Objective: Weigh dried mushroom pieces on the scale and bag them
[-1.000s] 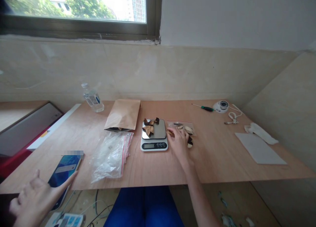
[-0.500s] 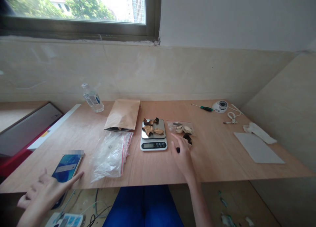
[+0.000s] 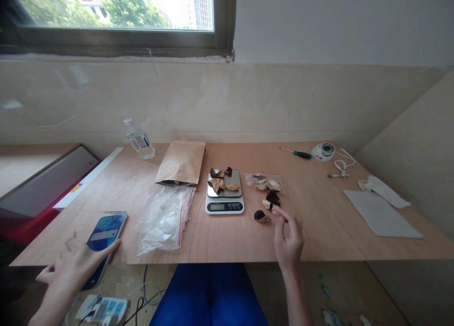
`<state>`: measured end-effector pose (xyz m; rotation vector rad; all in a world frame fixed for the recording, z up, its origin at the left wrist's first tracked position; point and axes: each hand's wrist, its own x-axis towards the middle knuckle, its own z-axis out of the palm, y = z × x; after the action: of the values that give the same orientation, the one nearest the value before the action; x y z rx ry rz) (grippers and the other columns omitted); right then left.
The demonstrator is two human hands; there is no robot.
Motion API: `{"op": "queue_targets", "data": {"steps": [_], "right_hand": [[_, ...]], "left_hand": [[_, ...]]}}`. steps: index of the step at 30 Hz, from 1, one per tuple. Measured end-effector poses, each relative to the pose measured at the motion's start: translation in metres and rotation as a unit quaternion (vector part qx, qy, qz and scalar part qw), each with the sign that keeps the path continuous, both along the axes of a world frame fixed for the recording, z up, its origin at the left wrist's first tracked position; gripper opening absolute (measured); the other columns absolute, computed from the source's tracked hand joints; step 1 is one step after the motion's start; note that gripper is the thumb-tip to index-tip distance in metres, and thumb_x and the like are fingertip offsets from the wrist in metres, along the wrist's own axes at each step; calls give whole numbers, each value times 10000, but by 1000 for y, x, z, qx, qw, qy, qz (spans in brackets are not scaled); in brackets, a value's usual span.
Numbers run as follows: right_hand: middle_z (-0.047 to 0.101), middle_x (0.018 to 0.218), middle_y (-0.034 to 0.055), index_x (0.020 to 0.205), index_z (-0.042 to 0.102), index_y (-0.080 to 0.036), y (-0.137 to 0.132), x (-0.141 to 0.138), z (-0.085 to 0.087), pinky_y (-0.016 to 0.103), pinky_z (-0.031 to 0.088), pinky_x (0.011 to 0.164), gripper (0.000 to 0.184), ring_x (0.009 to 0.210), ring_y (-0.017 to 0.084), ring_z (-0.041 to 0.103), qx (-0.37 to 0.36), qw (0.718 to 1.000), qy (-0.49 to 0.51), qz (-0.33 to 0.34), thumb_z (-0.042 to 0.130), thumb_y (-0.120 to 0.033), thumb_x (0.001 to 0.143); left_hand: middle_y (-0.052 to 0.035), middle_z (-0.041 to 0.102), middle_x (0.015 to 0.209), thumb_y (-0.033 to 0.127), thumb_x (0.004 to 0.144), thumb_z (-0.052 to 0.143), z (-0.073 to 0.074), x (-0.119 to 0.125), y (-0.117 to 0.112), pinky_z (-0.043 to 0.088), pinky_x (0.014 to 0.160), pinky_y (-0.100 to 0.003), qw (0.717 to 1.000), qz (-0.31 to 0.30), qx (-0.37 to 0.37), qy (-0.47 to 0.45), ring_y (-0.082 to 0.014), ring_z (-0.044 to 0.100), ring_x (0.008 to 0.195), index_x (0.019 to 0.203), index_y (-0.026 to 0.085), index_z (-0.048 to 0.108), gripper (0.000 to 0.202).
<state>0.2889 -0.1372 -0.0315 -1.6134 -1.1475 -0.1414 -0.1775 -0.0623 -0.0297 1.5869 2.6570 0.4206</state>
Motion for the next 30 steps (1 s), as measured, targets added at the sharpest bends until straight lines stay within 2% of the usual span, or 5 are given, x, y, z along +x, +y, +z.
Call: {"op": "queue_targets", "data": {"steps": [9,15,22,25,30], "right_hand": [[652,950,87,996,607,-219,11,1,-13,400,443,829,237,916,231,578,-38,992,-103,57,396,-227,890],[621,1033,91,1028,595,-219,10,4,-23,433,372,899,241,1023,244,542,-75,987,-134,39,396,-256,896],[589,1080,91,1067,571,-230,11,3,-29,430,363,907,235,1057,248,520,-98,984,-139,56,460,-310,876],[569,1098,100,1071,567,-229,12,3,-33,437,361,910,246,1078,257,505,-109,982,-143,53,477,-326,864],[571,1097,112,1060,582,-219,11,3,-32,448,360,906,245,1061,263,517,-102,983,-150,33,482,-329,866]], "left_hand": [[-327,404,1323,755,586,482,24,2,24,404,711,-626,996,55,-65,-17,-511,433,1140,1371,20,196,1113],[-304,328,1366,681,701,456,26,26,13,380,794,-633,999,43,22,14,-504,344,1219,1395,84,192,953],[-136,493,1249,448,858,373,34,102,-8,348,978,-501,955,-197,213,-67,-305,459,1168,1175,179,500,435],[-97,571,1060,425,856,401,28,136,-8,417,917,-437,928,-291,190,-138,-253,535,1032,1072,207,545,339],[-100,553,926,442,799,477,7,171,-1,472,793,-431,931,-303,103,-177,-263,572,883,1041,160,552,379]]}}
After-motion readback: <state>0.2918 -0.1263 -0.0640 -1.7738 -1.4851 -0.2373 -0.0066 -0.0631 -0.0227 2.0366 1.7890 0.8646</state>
